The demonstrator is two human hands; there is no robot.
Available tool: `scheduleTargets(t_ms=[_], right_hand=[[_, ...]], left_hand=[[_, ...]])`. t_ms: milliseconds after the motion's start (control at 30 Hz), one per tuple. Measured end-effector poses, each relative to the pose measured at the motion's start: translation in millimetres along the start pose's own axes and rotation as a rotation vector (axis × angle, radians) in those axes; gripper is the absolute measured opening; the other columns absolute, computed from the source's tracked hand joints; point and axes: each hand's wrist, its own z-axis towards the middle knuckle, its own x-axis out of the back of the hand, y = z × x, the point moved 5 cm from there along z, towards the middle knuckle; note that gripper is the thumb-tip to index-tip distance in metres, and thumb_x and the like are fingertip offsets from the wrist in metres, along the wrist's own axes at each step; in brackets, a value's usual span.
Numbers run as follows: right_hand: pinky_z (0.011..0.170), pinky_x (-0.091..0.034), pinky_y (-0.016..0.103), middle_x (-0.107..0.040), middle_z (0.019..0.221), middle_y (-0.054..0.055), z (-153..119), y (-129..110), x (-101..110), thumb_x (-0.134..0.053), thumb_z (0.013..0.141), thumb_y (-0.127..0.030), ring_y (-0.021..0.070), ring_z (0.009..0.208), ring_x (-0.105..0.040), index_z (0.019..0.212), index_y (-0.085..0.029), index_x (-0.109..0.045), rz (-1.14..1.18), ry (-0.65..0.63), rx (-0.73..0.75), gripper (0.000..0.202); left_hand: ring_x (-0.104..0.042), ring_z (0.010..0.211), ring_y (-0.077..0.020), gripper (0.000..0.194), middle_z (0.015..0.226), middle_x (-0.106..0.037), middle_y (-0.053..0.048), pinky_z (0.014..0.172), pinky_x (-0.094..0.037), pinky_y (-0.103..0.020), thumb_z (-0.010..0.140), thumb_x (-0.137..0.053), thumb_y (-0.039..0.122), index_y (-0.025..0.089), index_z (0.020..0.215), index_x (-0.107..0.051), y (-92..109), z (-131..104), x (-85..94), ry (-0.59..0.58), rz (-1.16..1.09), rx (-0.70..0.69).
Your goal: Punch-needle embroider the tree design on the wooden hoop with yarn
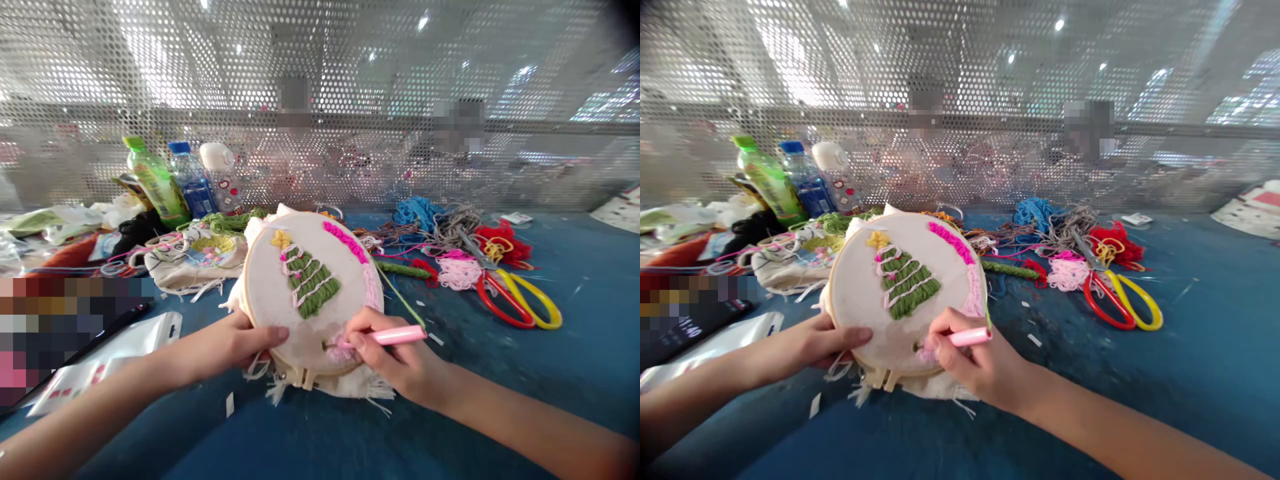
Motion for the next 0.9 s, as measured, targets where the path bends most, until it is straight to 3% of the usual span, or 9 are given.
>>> scheduleTargets(t_ms=[133,233,333,433,533,733,900], right_hand=[[0.063,-0.039,0.026,-0.058,0.070,0.001,9.9,-11.3,-9.6,-0.055,0.088,-0.024,0.0128,0.066,-0.053,0.081,-0.017,-0.058,-0.170,-0.011,0.088,0.010],[0.057,-0.037,0.024,-0.058,0.067,0.000,16.0,-5.4,-11.8,-0.057,0.083,-0.024,0.0119,0.061,-0.051,0.078,-0.017,-0.058,-0.028,-0.070,-0.085,0.009],[0.047,-0.030,0.021,-0.055,0.063,-0.002,16.4,5.7,-6.2,-0.053,0.079,-0.023,0.0086,0.051,-0.043,0.075,-0.017,-0.056,0.297,-0.062,-0.266,0.008],[0.043,-0.025,0.021,-0.045,0.052,-0.006,14.1,14.5,4.6,-0.051,0.074,-0.023,0.0069,0.043,-0.035,0.068,-0.017,-0.053,0.495,0.088,-0.295,0.009],[0.044,-0.026,0.021,-0.041,0.047,-0.007,10.7,19.9,7.4,-0.049,0.074,-0.022,0.0072,0.042,-0.034,0.067,-0.018,-0.052,0.564,0.174,-0.302,0.009],[0.045,-0.026,0.021,-0.040,0.050,-0.007,6.5,13.9,0.6,-0.046,0.081,-0.022,0.0085,0.045,-0.034,0.071,-0.019,-0.050,0.380,0.075,-0.245,0.011],[0.061,-0.037,0.026,-0.055,0.068,0.001,5.0,-6.4,-10.2,-0.044,0.084,-0.019,0.0129,0.063,-0.047,0.077,-0.017,-0.055,-0.064,-0.041,0.038,0.013]], left_hand=[[-0.059,0.090,-0.0221,0.040,0.098,-0.069,-0.005,0.076,-0.048,-0.029,0.087,-0.050,0.048,0.017,0.106,-0.066,4.4,-4.5,-13.7,-0.102,-0.039,-0.100],[-0.057,0.102,-0.0243,0.039,0.107,-0.069,-0.005,0.087,-0.046,-0.032,0.090,-0.048,0.045,0.019,0.113,-0.065,7.6,-7.8,-17.3,-0.145,-0.033,-0.158],[-0.057,0.092,-0.0217,0.039,0.098,-0.069,-0.004,0.079,-0.046,-0.028,0.087,-0.052,0.048,0.018,0.107,-0.065,0.4,-3.2,-12.2,-0.095,-0.039,-0.139],[-0.047,0.062,-0.0141,0.043,0.069,-0.060,-0.001,0.054,-0.039,-0.023,0.082,-0.055,0.057,0.015,0.083,-0.064,-13.2,5.3,-5.9,-0.043,-0.051,-0.064],[-0.035,0.052,-0.0103,0.049,0.056,-0.046,0.004,0.046,-0.028,-0.023,0.079,-0.055,0.063,0.016,0.066,-0.056,-21.4,11.2,-4.6,-0.049,-0.076,-0.045],[-0.034,0.050,-0.0097,0.050,0.053,-0.043,0.004,0.044,-0.026,-0.023,0.079,-0.055,0.064,0.018,0.061,-0.051,-26.6,10.8,-7.8,-0.042,-0.109,-0.041],[-0.038,0.054,-0.0113,0.045,0.059,-0.049,0.003,0.048,-0.033,-0.023,0.082,-0.053,0.061,0.017,0.072,-0.058,-11.1,-2.5,-21.4,-0.039,-0.140,-0.087]])
